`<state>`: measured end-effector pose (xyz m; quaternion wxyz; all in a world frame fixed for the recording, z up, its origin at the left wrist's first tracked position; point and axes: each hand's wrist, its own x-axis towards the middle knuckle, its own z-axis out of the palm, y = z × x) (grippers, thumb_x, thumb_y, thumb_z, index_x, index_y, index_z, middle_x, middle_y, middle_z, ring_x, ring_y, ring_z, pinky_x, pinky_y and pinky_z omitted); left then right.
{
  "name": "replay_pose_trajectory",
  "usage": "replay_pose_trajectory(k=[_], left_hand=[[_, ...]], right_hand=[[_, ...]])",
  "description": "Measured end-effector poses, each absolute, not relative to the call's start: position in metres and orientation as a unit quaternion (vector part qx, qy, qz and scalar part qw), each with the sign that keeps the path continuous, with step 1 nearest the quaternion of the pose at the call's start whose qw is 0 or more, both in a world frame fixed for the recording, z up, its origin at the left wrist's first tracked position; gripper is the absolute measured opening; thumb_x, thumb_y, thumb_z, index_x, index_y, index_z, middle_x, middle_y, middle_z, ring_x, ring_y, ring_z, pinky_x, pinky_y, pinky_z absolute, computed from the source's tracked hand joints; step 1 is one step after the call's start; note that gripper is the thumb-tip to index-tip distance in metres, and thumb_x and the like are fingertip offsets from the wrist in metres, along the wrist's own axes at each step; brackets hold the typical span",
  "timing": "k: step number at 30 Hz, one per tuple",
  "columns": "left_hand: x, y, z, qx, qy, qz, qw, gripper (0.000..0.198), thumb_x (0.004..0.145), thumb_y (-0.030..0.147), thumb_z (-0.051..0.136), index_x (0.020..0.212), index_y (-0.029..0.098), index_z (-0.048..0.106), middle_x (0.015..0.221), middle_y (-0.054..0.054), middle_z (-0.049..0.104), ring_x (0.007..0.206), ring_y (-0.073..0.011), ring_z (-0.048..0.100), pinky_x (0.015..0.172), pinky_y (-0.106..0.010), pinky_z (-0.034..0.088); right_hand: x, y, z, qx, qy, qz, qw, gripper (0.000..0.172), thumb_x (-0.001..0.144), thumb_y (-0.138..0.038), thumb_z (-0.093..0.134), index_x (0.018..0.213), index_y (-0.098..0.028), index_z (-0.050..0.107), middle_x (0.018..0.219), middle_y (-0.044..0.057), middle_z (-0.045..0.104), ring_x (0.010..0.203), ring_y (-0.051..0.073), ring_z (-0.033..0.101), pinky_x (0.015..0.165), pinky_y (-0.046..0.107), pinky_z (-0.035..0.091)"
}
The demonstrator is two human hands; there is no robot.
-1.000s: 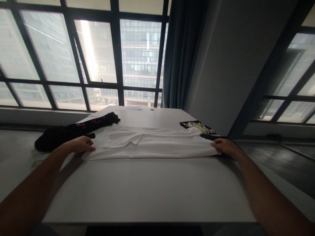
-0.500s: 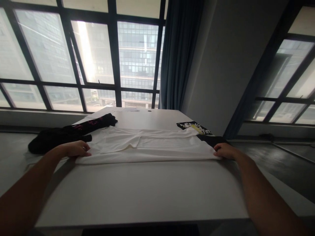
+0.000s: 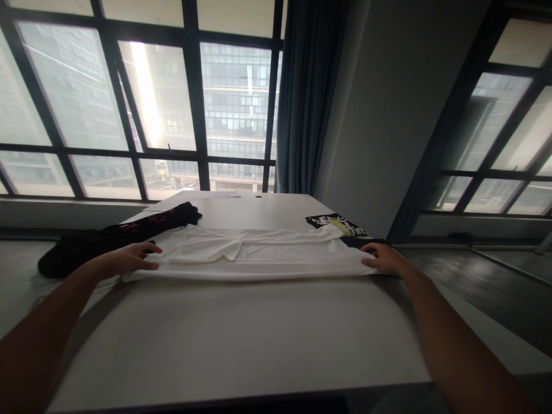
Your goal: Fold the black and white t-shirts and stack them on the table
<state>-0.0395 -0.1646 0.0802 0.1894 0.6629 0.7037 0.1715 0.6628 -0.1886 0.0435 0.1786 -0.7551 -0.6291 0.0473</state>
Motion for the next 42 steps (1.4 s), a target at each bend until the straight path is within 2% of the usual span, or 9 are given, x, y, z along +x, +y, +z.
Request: replay_pose_trajectory(k=[3,7,12,16,23,26,30,35,42], left_hand=[[-0.053,-0.157,0.076,0.679,0.677,0.13,0.253,0.07,0.048,0.046,0.085,0.108,0.015,0.068,0.11,-0.01,0.071,0.109,-0.0277,0.061,0.086,-0.027,0.048],[-0.047,-0.152,0.07,0.692,0.695,0.058,0.188,0.062,0.051,0.042,0.083,0.105,0.015,0.067,0.093,-0.007,0.073,0.091,-0.0281,0.067,0.082,-0.032,0.05],[0.026,-0.163,0.053,0.813,0.562,0.15,-0.018,0.051,0.085,0.053,0.054,0.123,0.02,0.064,0.134,-0.015,0.062,0.121,-0.0339,0.058,0.101,-0.047,0.045],[0.077,-0.173,0.024,0.927,0.348,0.14,0.025,0.05,0.1,0.047,0.035,0.141,0.025,0.054,0.148,-0.007,0.051,0.138,-0.0251,0.044,0.116,-0.043,0.033],[0.071,-0.176,0.022,0.929,0.362,0.017,0.082,0.053,0.102,0.052,0.027,0.153,0.036,0.031,0.164,-0.004,0.012,0.15,-0.0312,0.015,0.119,-0.056,0.013],[0.071,-0.177,0.025,0.924,0.369,0.043,0.088,0.055,0.1,0.053,0.032,0.151,0.034,0.036,0.163,-0.005,0.02,0.149,-0.0311,0.02,0.119,-0.053,0.018],[0.077,-0.17,0.02,0.876,0.443,0.175,0.077,0.061,0.094,0.051,0.043,0.149,0.023,0.043,0.14,-0.011,0.058,0.126,-0.0277,0.055,0.104,-0.041,0.044],[0.083,-0.158,0.014,0.87,0.445,0.209,0.028,0.039,0.09,0.046,0.05,0.112,0.021,0.07,0.12,-0.01,0.069,0.113,-0.028,0.06,0.098,-0.041,0.047],[0.087,-0.161,0.019,0.86,0.455,0.229,-0.03,0.032,0.096,0.036,0.041,0.087,0.021,0.068,0.094,-0.008,0.069,0.09,-0.0228,0.062,0.078,-0.034,0.049]], right_hand=[[0.667,-0.189,0.044,-0.766,-0.626,0.051,0.14,0.047,0.066,-0.033,0.076,0.109,-0.014,0.071,0.079,0.006,0.07,0.074,0.022,0.068,0.069,0.028,0.05],[0.651,-0.193,0.053,-0.782,-0.616,0.004,0.096,0.051,0.067,-0.032,0.076,0.115,-0.018,0.068,0.092,0.009,0.073,0.085,0.026,0.069,0.075,0.033,0.052],[0.561,-0.192,0.054,-0.63,-0.74,-0.127,0.197,0.039,0.088,-0.036,0.057,0.122,-0.017,0.066,0.126,0.015,0.065,0.117,0.029,0.059,0.103,0.042,0.043],[0.49,-0.19,0.027,-0.504,-0.847,-0.007,0.166,0.056,0.094,-0.052,0.046,0.139,-0.02,0.055,0.148,0.012,0.049,0.137,0.028,0.043,0.116,0.045,0.03],[0.504,-0.188,0.009,-0.574,-0.813,0.085,0.041,0.085,0.088,-0.075,0.04,0.155,-0.025,0.03,0.163,0.009,0.019,0.15,0.033,0.015,0.119,0.054,0.012],[0.513,-0.184,0.013,-0.605,-0.791,0.059,0.068,0.069,0.094,-0.066,0.034,0.146,-0.022,0.046,0.158,0.011,0.034,0.144,0.031,0.031,0.115,0.05,0.024],[0.51,-0.176,0.02,-0.632,-0.762,-0.034,0.135,0.037,0.096,-0.038,0.04,0.101,-0.02,0.072,0.116,0.011,0.069,0.109,0.024,0.06,0.098,0.036,0.04],[0.508,-0.167,0.025,-0.637,-0.748,-0.059,0.176,0.018,0.087,-0.032,0.055,0.084,-0.019,0.067,0.094,0.007,0.071,0.091,0.021,0.062,0.083,0.03,0.043],[0.506,-0.169,0.018,-0.619,-0.755,-0.114,0.183,0.025,0.09,-0.028,0.05,0.1,-0.017,0.07,0.108,0.011,0.07,0.103,0.025,0.062,0.095,0.037,0.041]])
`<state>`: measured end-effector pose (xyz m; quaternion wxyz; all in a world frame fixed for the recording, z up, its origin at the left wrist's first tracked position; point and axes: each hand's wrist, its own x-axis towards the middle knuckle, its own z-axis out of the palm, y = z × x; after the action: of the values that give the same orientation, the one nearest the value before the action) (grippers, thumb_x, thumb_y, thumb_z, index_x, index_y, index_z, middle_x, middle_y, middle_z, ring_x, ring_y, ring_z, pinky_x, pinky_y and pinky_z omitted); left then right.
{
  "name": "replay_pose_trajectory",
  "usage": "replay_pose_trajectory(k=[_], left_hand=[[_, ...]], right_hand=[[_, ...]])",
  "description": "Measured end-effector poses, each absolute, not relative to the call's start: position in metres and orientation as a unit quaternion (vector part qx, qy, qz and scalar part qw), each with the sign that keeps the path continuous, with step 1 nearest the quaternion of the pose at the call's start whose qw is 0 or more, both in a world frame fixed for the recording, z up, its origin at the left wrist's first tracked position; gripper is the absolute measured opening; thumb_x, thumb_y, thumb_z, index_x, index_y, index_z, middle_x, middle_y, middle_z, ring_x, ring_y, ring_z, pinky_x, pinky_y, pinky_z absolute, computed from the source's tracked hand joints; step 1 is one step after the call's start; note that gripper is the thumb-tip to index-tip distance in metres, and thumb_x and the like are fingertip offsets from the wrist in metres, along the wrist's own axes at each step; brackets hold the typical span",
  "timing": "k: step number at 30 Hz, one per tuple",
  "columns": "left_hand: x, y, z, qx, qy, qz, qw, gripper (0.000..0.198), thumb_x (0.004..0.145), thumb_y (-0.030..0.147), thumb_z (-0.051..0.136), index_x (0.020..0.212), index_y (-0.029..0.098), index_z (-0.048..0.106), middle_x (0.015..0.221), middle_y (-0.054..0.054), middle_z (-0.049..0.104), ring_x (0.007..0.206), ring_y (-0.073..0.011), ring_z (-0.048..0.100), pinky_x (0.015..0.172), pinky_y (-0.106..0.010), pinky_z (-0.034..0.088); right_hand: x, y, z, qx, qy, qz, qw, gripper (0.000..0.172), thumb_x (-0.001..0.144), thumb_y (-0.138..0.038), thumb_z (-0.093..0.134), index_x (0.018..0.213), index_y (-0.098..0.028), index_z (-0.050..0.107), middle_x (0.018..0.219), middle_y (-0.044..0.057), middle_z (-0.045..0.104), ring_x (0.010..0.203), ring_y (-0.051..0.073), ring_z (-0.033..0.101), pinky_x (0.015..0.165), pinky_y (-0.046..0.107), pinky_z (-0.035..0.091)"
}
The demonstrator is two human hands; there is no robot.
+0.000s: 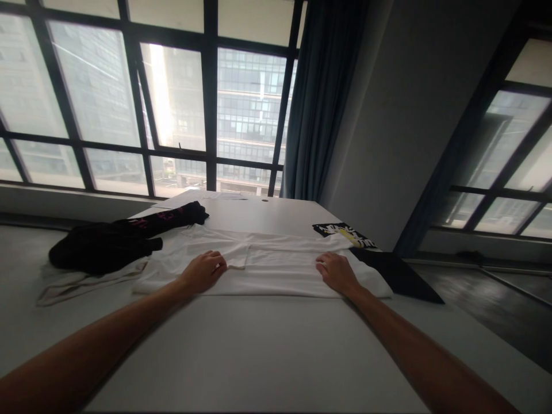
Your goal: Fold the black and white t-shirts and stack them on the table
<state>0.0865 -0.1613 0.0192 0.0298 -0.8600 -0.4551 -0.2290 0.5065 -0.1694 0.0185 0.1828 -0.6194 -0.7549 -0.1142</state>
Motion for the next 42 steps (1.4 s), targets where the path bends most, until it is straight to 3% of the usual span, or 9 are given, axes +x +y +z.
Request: replay_pose_trajectory(k=[6,13,21,26,28,32,36,39,42], left_hand=[[0.076,-0.156,0.032,-0.861,-0.424,-0.269,0.082,0.028,0.097,0.027,0.037,0.089,0.019,0.062,0.091,-0.008,0.066,0.087,-0.0224,0.059,0.081,-0.036,0.047],[0.068,-0.158,0.043,-0.881,-0.395,-0.246,0.09,0.03,0.098,0.03,0.038,0.086,0.02,0.064,0.09,-0.008,0.067,0.087,-0.0227,0.059,0.085,-0.038,0.045],[0.047,-0.127,0.048,-0.873,-0.464,-0.135,-0.065,0.04,0.09,0.055,0.047,0.085,0.023,0.07,0.091,-0.005,0.073,0.084,-0.0213,0.066,0.076,-0.03,0.048],[0.015,-0.064,0.051,-0.749,-0.646,-0.142,0.021,0.046,0.085,0.054,0.053,0.103,0.015,0.071,0.116,-0.017,0.069,0.108,-0.0345,0.063,0.087,-0.039,0.048],[0.004,-0.04,0.047,-0.7,-0.697,-0.157,-0.004,0.051,0.08,0.053,0.061,0.111,0.012,0.068,0.123,-0.021,0.065,0.114,-0.0377,0.06,0.089,-0.041,0.048],[-0.005,-0.003,0.034,-0.656,-0.729,-0.173,-0.088,0.062,0.07,0.048,0.075,0.117,0.009,0.065,0.107,-0.019,0.072,0.098,-0.0313,0.069,0.081,-0.033,0.052],[-0.002,0.019,0.028,-0.599,-0.737,-0.285,-0.132,0.06,0.063,0.035,0.081,0.115,0.009,0.066,0.101,-0.015,0.074,0.091,-0.0292,0.07,0.075,-0.031,0.053],[-0.002,0.027,0.03,-0.578,-0.73,-0.337,-0.138,0.051,0.071,0.032,0.074,0.117,0.012,0.066,0.102,-0.012,0.073,0.088,-0.025,0.07,0.07,-0.028,0.053],[-0.004,0.032,0.036,-0.58,-0.721,-0.357,-0.129,0.046,0.077,0.032,0.067,0.119,0.014,0.066,0.099,-0.008,0.073,0.084,-0.0199,0.07,0.064,-0.023,0.052]], right_hand=[[0.517,-0.161,0.002,-0.584,-0.797,-0.007,0.154,0.046,0.094,-0.043,0.044,0.127,-0.018,0.064,0.138,0.013,0.057,0.127,0.027,0.051,0.109,0.043,0.038],[0.522,-0.161,-0.003,-0.585,-0.801,0.01,0.128,0.051,0.094,-0.041,0.041,0.136,-0.018,0.058,0.145,0.012,0.051,0.134,0.025,0.046,0.115,0.041,0.032],[0.547,-0.132,0.028,-0.641,-0.75,-0.002,0.164,0.045,0.093,-0.046,0.047,0.116,-0.015,0.069,0.127,0.015,0.065,0.116,0.027,0.061,0.1,0.036,0.045],[0.602,-0.071,0.047,-0.768,-0.618,-0.08,0.152,0.047,0.086,-0.043,0.056,0.121,-0.012,0.067,0.119,0.018,0.069,0.108,0.029,0.065,0.093,0.037,0.048],[0.617,-0.053,0.045,-0.797,-0.582,-0.081,0.138,0.052,0.084,-0.046,0.058,0.122,-0.012,0.065,0.115,0.019,0.07,0.106,0.03,0.066,0.09,0.038,0.049],[0.632,-0.03,0.035,-0.848,-0.518,-0.048,0.104,0.057,0.081,-0.054,0.06,0.12,-0.013,0.066,0.119,0.02,0.068,0.109,0.033,0.065,0.087,0.04,0.05],[0.642,-0.016,0.034,-0.876,-0.473,-0.038,0.083,0.061,0.075,-0.056,0.067,0.117,-0.011,0.069,0.122,0.023,0.066,0.113,0.037,0.063,0.089,0.043,0.05],[0.652,-0.011,0.04,-0.864,-0.493,-0.034,0.098,0.047,0.074,-0.048,0.069,0.108,-0.014,0.073,0.108,0.018,0.072,0.104,0.033,0.066,0.085,0.04,0.051],[0.657,-0.012,0.045,-0.842,-0.506,-0.016,0.183,0.038,0.078,-0.041,0.065,0.103,-0.013,0.074,0.099,0.015,0.074,0.093,0.028,0.069,0.077,0.033,0.052]])
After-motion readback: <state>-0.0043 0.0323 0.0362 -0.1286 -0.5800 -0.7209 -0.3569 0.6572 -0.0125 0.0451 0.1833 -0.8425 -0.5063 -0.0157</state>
